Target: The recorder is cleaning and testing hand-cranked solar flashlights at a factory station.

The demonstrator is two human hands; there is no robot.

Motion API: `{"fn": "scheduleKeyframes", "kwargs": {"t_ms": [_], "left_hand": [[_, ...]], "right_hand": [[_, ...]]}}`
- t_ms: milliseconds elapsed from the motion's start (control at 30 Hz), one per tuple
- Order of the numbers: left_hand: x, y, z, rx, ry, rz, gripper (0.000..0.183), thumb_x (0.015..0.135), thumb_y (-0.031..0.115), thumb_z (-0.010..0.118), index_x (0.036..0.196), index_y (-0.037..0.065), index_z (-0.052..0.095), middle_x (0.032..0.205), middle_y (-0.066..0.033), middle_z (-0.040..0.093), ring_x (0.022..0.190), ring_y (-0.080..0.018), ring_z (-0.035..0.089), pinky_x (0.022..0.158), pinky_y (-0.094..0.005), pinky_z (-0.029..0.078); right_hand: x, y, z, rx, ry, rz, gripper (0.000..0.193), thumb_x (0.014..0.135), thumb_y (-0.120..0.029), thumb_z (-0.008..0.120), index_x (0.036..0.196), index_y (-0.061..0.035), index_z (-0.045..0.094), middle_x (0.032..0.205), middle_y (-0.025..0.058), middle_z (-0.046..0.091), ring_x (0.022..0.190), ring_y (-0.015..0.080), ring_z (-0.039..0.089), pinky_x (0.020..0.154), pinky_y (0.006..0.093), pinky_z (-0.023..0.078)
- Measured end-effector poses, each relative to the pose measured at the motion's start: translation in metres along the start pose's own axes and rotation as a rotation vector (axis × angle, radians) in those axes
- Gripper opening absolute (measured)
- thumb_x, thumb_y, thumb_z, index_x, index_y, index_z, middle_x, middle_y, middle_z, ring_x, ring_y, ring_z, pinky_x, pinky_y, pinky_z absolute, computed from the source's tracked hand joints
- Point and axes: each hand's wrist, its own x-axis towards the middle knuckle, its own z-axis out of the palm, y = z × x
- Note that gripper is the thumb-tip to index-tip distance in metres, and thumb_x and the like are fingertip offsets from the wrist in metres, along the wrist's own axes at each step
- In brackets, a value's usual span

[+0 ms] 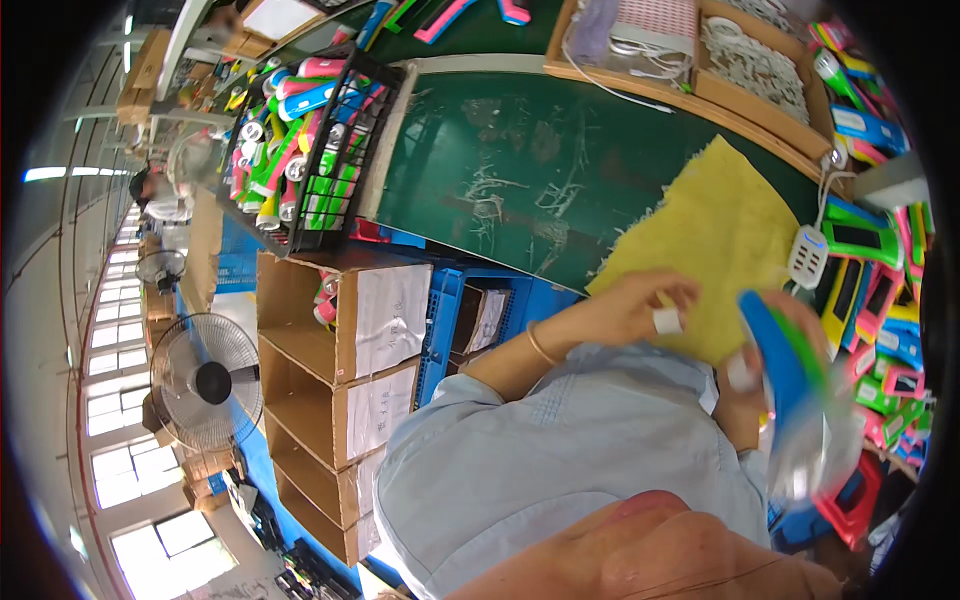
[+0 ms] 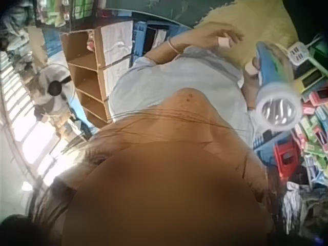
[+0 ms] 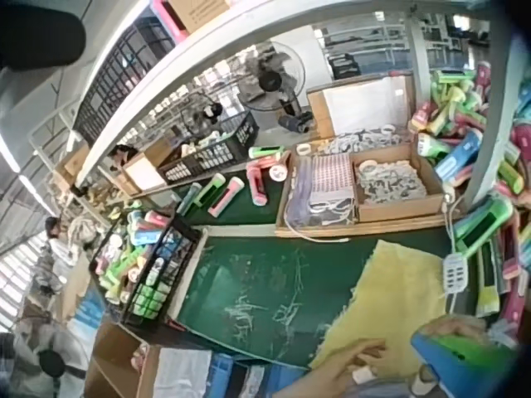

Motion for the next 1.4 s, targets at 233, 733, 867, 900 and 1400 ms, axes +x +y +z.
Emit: {"fn": "scheduleKeyframes", "kwargs": {"t_ms": [233,733,867,900,1400], "left_hand": [[0.033,-0.007,0.009,-0.390,0.315,-0.108,0.063,0.079,0.036,0.063,0.124,-0.001,0.038,0.105,-0.0121,0.058,0.096,-0.0190,0.055,0.084,-0.0313,0.044],[0.104,0.037,-0.019,-0.903,0.231,-0.224,0.033,0.085,0.037,0.050,0.097,0.006,0.043,0.075,-0.0117,0.056,0.055,-0.0220,0.058,0.050,-0.0326,0.050],[0.110,0.031,-0.022,-0.804,0.314,-0.223,0.030,0.082,0.025,0.048,0.102,0.002,0.048,0.077,-0.0117,0.056,0.059,-0.0228,0.058,0.054,-0.0323,0.049],[0.111,0.029,-0.023,-0.645,0.355,-0.168,0.029,0.081,0.022,0.049,0.102,0.002,0.046,0.077,-0.0118,0.055,0.059,-0.0234,0.058,0.054,-0.0333,0.050],[0.116,0.016,-0.033,0.175,0.518,-0.137,0.084,0.068,0.017,0.072,0.127,-0.006,0.016,0.113,-0.0267,0.045,0.095,-0.0403,0.052,0.078,-0.0419,0.044]], "right_hand": [[-0.074,0.046,0.016,0.476,-0.453,0.580,0.037,0.089,-0.024,0.047,0.115,0.0036,0.045,0.093,0.0117,0.056,0.085,0.0154,0.052,0.075,0.0280,0.041],[-0.078,0.050,-0.015,0.452,-0.101,0.810,0.028,0.091,-0.018,0.043,0.114,-0.0021,0.050,0.060,-0.0024,0.043,0.055,0.0036,0.040,0.048,0.0181,0.030],[-0.070,0.049,-0.026,0.610,-0.209,0.961,0.026,0.091,-0.017,0.043,0.111,-0.0021,0.052,0.061,-0.0032,0.044,0.055,0.0032,0.039,0.047,0.0175,0.029],[-0.068,0.049,-0.029,0.632,-0.235,0.951,0.025,0.090,-0.016,0.044,0.109,-0.0021,0.053,0.062,-0.0035,0.045,0.055,0.0031,0.039,0.048,0.0169,0.028],[-0.041,0.068,-0.023,0.465,-0.013,0.764,0.014,0.080,-0.007,0.062,0.091,0.0012,0.062,0.087,0.0018,0.062,0.079,0.0077,0.055,0.071,0.0198,0.043]]}}
